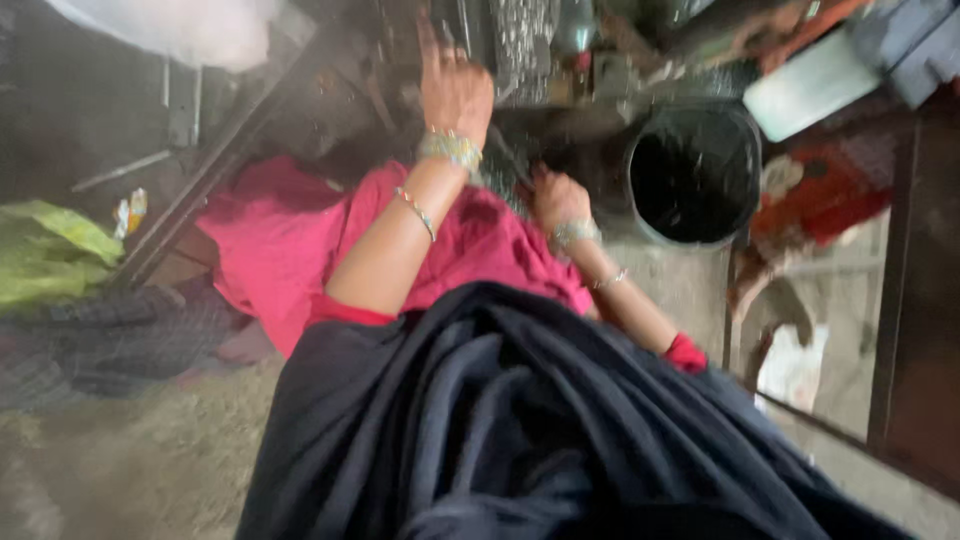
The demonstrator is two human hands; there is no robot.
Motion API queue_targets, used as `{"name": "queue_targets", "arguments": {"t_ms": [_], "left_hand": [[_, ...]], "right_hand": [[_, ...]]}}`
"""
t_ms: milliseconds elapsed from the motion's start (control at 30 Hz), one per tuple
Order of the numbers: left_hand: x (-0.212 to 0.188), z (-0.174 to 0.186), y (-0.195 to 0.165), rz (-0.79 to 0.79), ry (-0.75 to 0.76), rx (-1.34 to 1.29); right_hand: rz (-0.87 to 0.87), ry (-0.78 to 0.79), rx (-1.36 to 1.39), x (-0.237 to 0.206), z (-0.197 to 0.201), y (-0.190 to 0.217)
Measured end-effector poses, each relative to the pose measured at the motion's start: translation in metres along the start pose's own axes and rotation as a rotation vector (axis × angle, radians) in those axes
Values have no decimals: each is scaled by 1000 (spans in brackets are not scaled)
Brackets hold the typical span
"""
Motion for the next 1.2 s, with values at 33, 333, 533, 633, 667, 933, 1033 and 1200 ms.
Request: {"name": "queue_targets", "arguments": {"t_ms": [33, 333, 533, 633, 667, 933, 1033, 1200], "left_hand": [[0, 1, 0, -20, 26, -1], [1, 9, -1, 14, 56, 78], [2, -1, 22, 73, -74, -45], [21, -11, 28, 111, 14, -116], [27, -13, 29, 132, 24, -171], [21, -13, 31, 91, 49, -215], [16, -14, 33, 82, 36, -238], [20, -14, 35, 93, -254, -214]], "right_hand": [[3, -9, 30, 0, 0, -1], [109, -106, 117, 6, -8, -9], [122, -67, -32, 22, 6, -4], [156, -153, -92, 23, 13, 2], [209, -236, -142, 21, 11, 2], [88, -25, 20, 15, 6, 0], [121, -36, -36, 23, 6, -3], [19, -60, 100, 10, -17, -4]]}}
Point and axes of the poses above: each hand's wrist, its own x-axis towards the middle knuckle, its own z-axis out of the back of the hand, y = z × x, the point moved 1 cm from there along x, towards the middle knuckle, and after that the axes turned 8 degrees about x, right-handed, at the moved point
